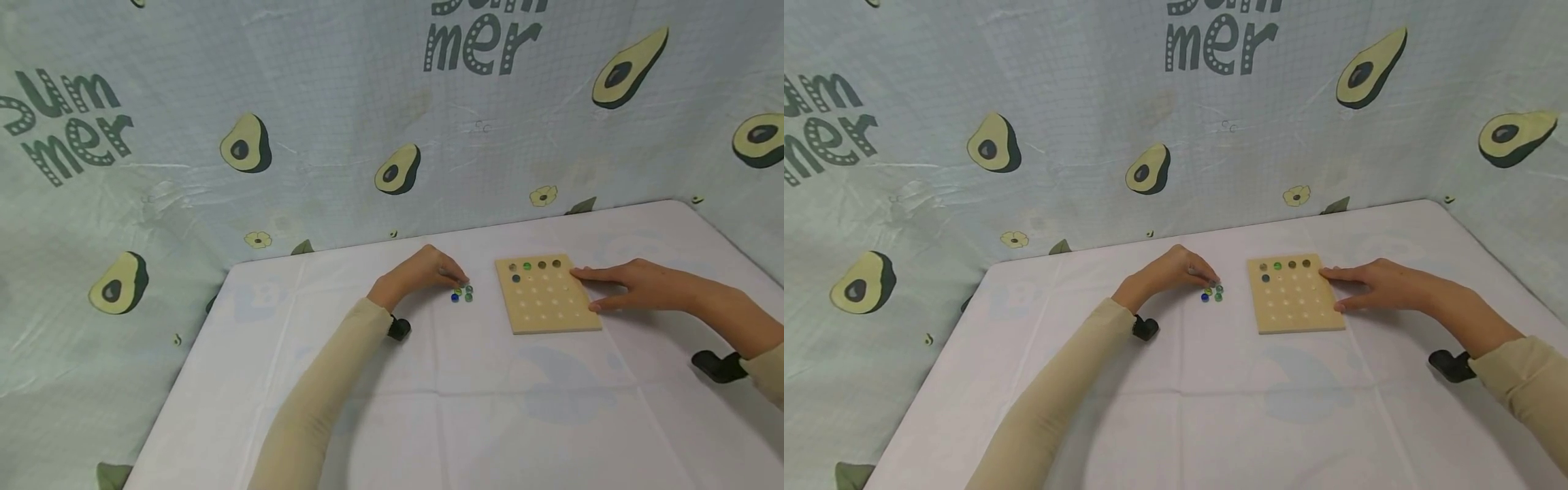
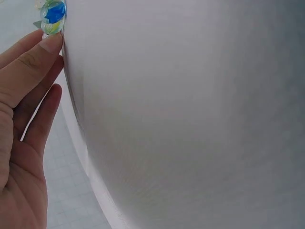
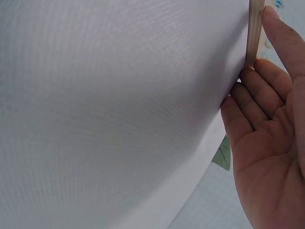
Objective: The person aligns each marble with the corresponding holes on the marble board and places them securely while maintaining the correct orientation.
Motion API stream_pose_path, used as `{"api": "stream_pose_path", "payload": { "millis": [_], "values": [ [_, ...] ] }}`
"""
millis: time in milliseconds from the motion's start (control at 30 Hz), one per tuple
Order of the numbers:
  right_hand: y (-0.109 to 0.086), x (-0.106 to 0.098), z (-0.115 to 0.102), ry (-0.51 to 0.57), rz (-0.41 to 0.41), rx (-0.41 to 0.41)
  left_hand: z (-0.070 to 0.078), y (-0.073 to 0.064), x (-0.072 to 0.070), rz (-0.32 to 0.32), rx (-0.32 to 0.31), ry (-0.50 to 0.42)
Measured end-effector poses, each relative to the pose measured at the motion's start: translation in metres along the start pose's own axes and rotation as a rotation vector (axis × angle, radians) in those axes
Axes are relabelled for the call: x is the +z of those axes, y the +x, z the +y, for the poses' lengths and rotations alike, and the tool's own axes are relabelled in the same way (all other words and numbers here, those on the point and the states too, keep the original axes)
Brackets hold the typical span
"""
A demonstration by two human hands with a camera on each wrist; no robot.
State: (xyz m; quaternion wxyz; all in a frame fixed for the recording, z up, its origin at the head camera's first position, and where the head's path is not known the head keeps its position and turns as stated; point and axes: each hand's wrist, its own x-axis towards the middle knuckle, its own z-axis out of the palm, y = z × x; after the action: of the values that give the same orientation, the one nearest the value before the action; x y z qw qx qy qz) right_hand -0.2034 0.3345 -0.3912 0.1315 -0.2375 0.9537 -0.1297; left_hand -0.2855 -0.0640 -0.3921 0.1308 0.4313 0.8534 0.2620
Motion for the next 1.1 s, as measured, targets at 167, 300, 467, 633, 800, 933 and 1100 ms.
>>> {"api": "stream_pose_path", "payload": {
  "millis": [167, 300, 467, 633, 800, 933, 1100],
  "values": [
    [0.001, 0.000, -0.001, 0.005, -0.008, 0.000, 0.000, 0.001, 0.001, 0.001, 0.018, 0.044],
    [0.000, 0.001, -0.001, 0.003, -0.011, -0.002, 0.000, 0.002, 0.002, -0.003, 0.016, 0.072],
    [0.000, 0.000, -0.002, 0.000, -0.010, 0.000, 0.002, 0.002, 0.001, -0.005, 0.016, 0.102],
    [0.000, -0.001, -0.002, -0.006, -0.005, 0.006, 0.006, 0.002, 0.000, -0.003, 0.011, 0.126],
    [0.001, -0.002, -0.002, -0.008, -0.004, 0.013, 0.008, 0.004, -0.001, -0.005, -0.011, 0.141],
    [0.001, -0.002, -0.004, -0.010, -0.009, 0.026, 0.009, 0.005, 0.001, 0.005, -0.021, 0.146],
    [-0.001, -0.001, -0.005, -0.004, -0.013, 0.023, 0.013, 0.003, 0.001, 0.059, -0.020, 0.180]
  ]
}}
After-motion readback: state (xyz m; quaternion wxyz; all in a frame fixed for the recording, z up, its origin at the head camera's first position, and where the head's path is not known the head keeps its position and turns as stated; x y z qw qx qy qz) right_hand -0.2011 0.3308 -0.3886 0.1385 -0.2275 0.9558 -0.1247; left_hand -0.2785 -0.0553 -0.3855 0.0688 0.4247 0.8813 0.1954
